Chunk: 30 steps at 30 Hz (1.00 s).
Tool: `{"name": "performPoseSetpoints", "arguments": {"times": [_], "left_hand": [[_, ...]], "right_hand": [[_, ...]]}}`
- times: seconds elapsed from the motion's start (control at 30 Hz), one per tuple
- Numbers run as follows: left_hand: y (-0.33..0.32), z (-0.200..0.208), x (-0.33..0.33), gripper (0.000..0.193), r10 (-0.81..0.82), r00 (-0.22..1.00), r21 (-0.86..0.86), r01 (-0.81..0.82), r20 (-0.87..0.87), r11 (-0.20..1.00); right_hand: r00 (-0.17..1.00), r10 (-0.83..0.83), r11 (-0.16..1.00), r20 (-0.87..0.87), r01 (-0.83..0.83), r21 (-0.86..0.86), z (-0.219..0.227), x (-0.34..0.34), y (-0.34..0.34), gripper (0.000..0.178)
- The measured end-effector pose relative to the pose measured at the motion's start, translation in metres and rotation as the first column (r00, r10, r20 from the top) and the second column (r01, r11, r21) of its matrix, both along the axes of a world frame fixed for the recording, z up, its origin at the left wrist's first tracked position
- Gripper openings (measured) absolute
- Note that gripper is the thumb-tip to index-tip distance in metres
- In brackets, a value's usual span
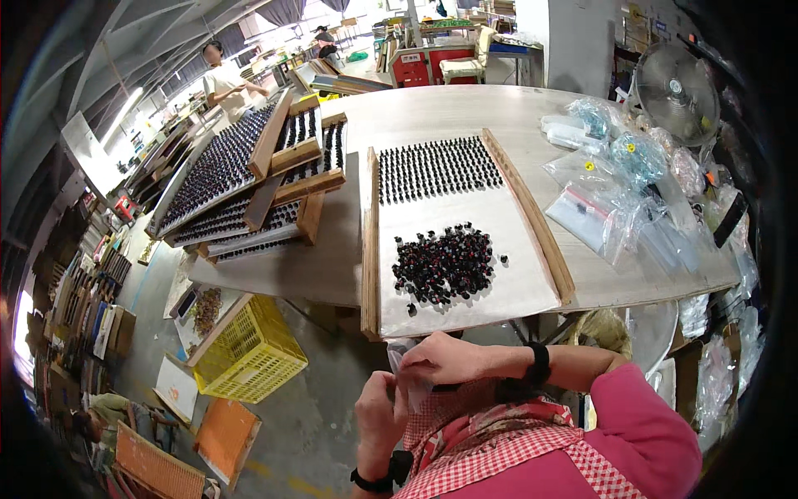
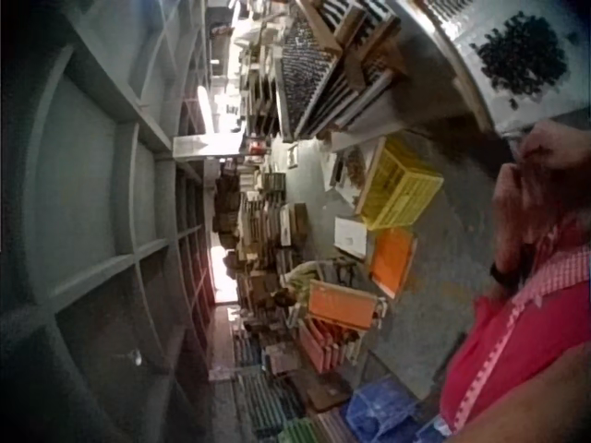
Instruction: Sorting small black plastic components on a grid-patterned wooden sorting tray.
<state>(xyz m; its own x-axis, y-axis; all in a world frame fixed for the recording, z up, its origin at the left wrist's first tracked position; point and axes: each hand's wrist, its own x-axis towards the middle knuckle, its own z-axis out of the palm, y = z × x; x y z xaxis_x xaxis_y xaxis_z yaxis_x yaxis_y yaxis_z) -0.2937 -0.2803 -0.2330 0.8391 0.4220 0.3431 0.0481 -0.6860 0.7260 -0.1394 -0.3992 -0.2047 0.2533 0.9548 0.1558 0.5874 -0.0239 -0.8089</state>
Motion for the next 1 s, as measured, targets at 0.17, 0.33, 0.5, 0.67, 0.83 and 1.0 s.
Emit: {"name": "performPoseSetpoints", "arguments": {"times": [0.17, 0.33, 0.5, 0.67, 0.83, 1.0], "left_hand": [[0.004, -0.006, 0.001, 0.008, -0.003, 0.999, 0.065, 0.000, 0.051, 0.998], [0.004, -0.004, 0.003, 0.013, 0.051, 0.996, 0.187, -0.038, -0.070, 0.982], [0.007, -0.010, 0.000, 0.013, 0.024, 1.000, 0.252, -0.021, -0.008, 0.968], [0.014, -0.009, -0.008, 0.011, 0.134, 0.991, 0.313, -0.128, 0.001, 0.941], [0.022, 0.001, -0.008, 0.011, 0.259, 0.963, 0.142, -0.267, 0.074, 0.953], [0.014, 0.013, -0.010, 0.014, 0.212, 0.976, -0.013, -0.212, 0.039, 0.977]], "right_hand": [[0.995, 0.039, 0.999, -0.095, -0.037, 0.022, -0.004, -0.004, 0.004, 0.015], [1.000, -0.030, 0.995, -0.002, 0.030, -0.097, -0.007, -0.009, 0.013, 0.019], [0.994, -0.049, 0.993, 0.097, 0.059, -0.104, -0.014, -0.017, 0.023, 0.023], [0.975, -0.111, 0.976, 0.194, 0.143, -0.162, -0.014, -0.014, 0.026, 0.023], [0.983, -0.110, 0.994, 0.148, 0.112, -0.008, -0.017, -0.016, 0.029, 0.025], [0.975, -0.146, 0.986, 0.170, 0.129, 0.107, -0.009, -0.030, 0.048, 0.027]]}}
